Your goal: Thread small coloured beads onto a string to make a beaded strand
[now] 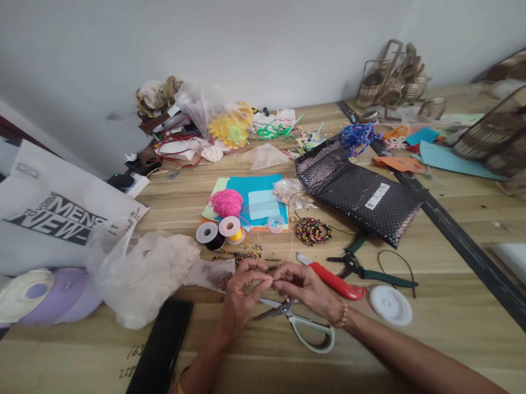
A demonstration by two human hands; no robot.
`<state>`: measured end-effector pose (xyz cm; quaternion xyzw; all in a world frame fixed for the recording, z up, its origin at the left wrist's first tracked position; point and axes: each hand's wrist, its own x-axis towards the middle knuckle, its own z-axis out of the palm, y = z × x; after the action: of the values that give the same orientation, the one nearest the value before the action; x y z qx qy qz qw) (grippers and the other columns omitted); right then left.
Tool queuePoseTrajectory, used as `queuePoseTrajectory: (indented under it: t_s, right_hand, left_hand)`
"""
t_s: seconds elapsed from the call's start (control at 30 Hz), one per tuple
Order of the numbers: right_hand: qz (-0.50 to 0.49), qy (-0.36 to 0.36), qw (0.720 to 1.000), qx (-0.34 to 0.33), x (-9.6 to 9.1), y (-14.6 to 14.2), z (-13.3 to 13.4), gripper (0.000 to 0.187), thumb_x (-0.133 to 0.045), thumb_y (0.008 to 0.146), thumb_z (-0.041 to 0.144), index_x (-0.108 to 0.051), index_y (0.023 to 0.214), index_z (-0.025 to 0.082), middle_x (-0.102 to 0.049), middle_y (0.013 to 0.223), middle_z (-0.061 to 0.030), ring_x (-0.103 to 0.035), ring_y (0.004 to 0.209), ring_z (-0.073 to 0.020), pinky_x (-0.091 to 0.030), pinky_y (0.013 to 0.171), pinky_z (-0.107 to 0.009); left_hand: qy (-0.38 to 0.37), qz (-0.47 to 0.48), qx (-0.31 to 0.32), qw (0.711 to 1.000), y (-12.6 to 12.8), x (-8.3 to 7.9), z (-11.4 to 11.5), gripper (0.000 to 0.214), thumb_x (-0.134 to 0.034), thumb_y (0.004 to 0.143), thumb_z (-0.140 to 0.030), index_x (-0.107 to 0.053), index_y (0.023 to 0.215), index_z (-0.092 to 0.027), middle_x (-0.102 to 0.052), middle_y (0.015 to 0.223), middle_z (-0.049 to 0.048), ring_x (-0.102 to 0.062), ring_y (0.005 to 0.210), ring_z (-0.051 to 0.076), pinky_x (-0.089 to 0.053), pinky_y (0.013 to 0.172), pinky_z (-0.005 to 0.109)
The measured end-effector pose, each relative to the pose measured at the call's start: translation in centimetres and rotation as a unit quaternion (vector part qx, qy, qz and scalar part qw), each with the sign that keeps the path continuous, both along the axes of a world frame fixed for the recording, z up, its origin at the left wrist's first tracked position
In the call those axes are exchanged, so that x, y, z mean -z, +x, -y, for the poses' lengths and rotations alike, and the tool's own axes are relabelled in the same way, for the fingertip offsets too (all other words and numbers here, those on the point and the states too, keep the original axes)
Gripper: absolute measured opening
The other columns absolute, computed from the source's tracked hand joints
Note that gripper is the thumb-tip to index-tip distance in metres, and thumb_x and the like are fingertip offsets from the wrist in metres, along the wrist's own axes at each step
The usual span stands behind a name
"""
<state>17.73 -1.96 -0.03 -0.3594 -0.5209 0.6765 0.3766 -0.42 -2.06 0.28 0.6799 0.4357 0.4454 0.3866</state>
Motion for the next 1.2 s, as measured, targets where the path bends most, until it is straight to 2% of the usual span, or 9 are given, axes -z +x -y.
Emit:
queuePoseTrajectory:
  t_s: [0.13,0.3,0.53,0.9,1.2]
  right_hand:
    - [0.025,-0.006,0.999,0.019,0.1,0.1,-0.2,0.039,-0.064,0.079,0.054,-0.058,0.081,0.015,-0.051,0.06,0.0035,-0.046,0.05,-0.0078,-0.041,0.047,-0.02]
    - [0.031,-0.008,0.999,0.033,0.3,0.0,-0.3,0.042,-0.063,0.078,0.058,-0.056,0.079,0.016,-0.05,0.059,0.0036,-0.044,0.049,-0.0076,-0.04,0.045,-0.02]
    - [0.046,0.009,0.998,0.039,0.6,0.0,-0.2,0.041,-0.061,0.079,0.057,-0.056,0.078,0.016,-0.051,0.06,0.003,-0.043,0.049,-0.0077,-0.037,0.044,-0.019]
    - [0.048,-0.009,0.998,0.038,0.1,0.2,-0.4,0.045,-0.062,0.077,0.06,-0.055,0.078,0.016,-0.052,0.06,0.0027,-0.044,0.048,-0.0075,-0.039,0.045,-0.02]
    - [0.035,-0.029,0.998,0.054,0.5,0.3,-0.7,0.045,-0.065,0.074,0.06,-0.056,0.079,0.016,-0.055,0.058,0.0035,-0.043,0.043,-0.0056,-0.038,0.042,-0.018]
  left_hand:
    - [0.009,-0.038,0.005,0.999,-1.1,-0.4,-0.7,0.01,-0.063,0.084,-0.025,-0.071,0.086,-0.019,-0.064,0.093,0.0072,-0.06,0.092,0.02,-0.047,0.085,0.034]
    - [0.038,-0.176,-0.037,0.983,-3.2,-1.0,-1.4,0.009,-0.063,0.082,-0.02,-0.071,0.081,-0.019,-0.063,0.089,0.0065,-0.059,0.089,0.021,-0.047,0.082,0.035]
    - [0.087,-0.304,0.004,0.949,-4.4,-0.9,-1.4,0.01,-0.063,0.08,-0.014,-0.071,0.078,-0.019,-0.062,0.086,0.0049,-0.054,0.09,0.021,-0.045,0.08,0.034]
    - [0.096,-0.391,0.052,0.914,-3.9,-1.2,-1.1,0.013,-0.06,0.082,-0.011,-0.069,0.077,-0.019,-0.058,0.088,0.0058,-0.049,0.099,0.024,-0.045,0.085,0.038]
    - [0.102,-0.394,0.064,0.911,-4.0,-0.8,-1.1,0.016,-0.055,0.085,-0.013,-0.068,0.078,-0.02,-0.058,0.089,0.0055,-0.048,0.1,0.024,-0.045,0.084,0.037]
